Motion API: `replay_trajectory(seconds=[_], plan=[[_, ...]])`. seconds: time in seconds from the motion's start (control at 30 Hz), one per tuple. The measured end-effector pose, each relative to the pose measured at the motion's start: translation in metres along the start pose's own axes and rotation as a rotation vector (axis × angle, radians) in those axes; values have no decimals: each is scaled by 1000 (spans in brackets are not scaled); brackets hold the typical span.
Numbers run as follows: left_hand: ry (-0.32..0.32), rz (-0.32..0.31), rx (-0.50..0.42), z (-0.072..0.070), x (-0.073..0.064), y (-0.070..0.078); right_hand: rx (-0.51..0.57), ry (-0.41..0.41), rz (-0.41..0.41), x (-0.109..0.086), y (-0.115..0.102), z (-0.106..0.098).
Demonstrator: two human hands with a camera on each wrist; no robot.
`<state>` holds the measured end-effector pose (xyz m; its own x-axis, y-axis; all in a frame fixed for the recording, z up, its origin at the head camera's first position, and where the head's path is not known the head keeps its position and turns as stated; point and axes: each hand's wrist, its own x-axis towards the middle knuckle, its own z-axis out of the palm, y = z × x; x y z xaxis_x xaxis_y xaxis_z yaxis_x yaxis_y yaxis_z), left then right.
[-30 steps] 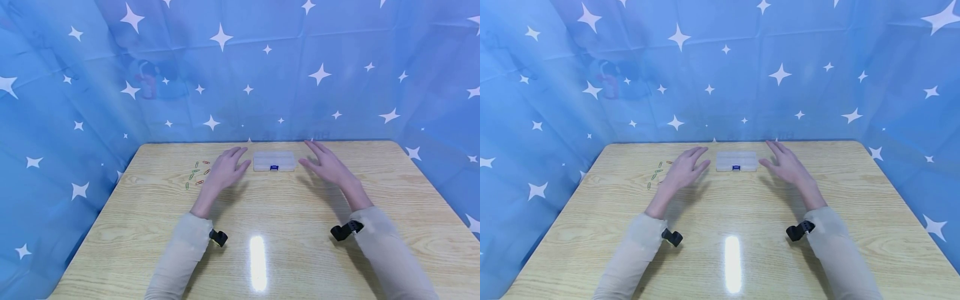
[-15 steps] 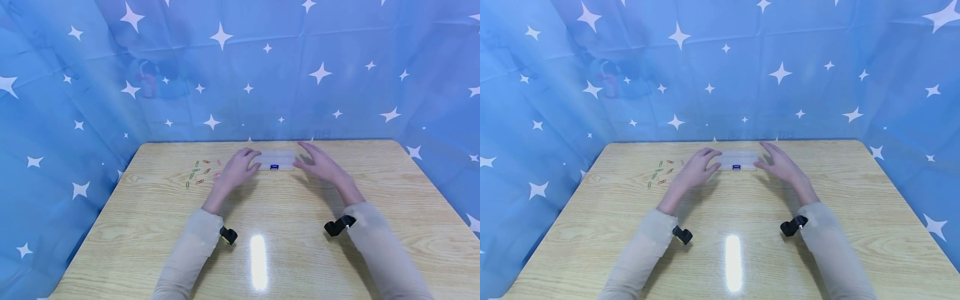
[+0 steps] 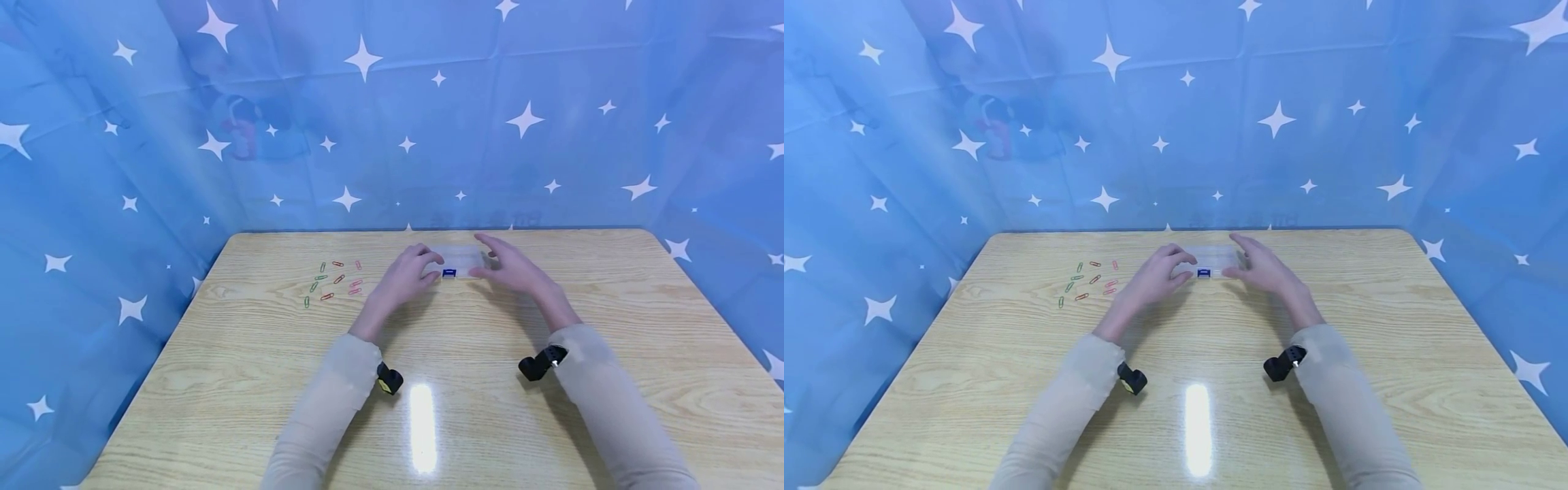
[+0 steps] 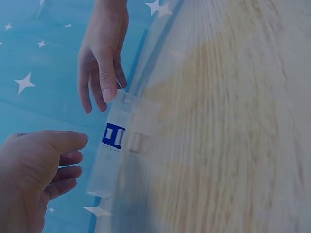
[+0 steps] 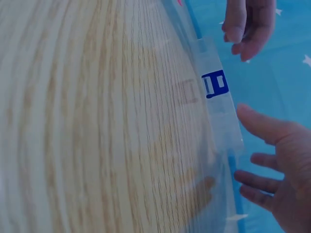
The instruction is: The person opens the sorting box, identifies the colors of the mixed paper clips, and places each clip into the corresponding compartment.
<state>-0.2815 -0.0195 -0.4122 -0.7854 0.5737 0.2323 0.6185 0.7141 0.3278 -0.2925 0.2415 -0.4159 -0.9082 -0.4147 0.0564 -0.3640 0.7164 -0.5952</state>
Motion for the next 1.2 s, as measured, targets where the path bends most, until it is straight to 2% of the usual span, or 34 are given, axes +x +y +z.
replay_trajectory(seconds=[0.33,0.67,1.2], plan=[[-20,-6,-13,15,10,-5,-14,-31,9,7,0,5],[4,-6,-5,23,19,-7,-4,-33,43,9,6,5],[112,-7,-232,33,24,-19,-16,-56,83,12,8,6]])
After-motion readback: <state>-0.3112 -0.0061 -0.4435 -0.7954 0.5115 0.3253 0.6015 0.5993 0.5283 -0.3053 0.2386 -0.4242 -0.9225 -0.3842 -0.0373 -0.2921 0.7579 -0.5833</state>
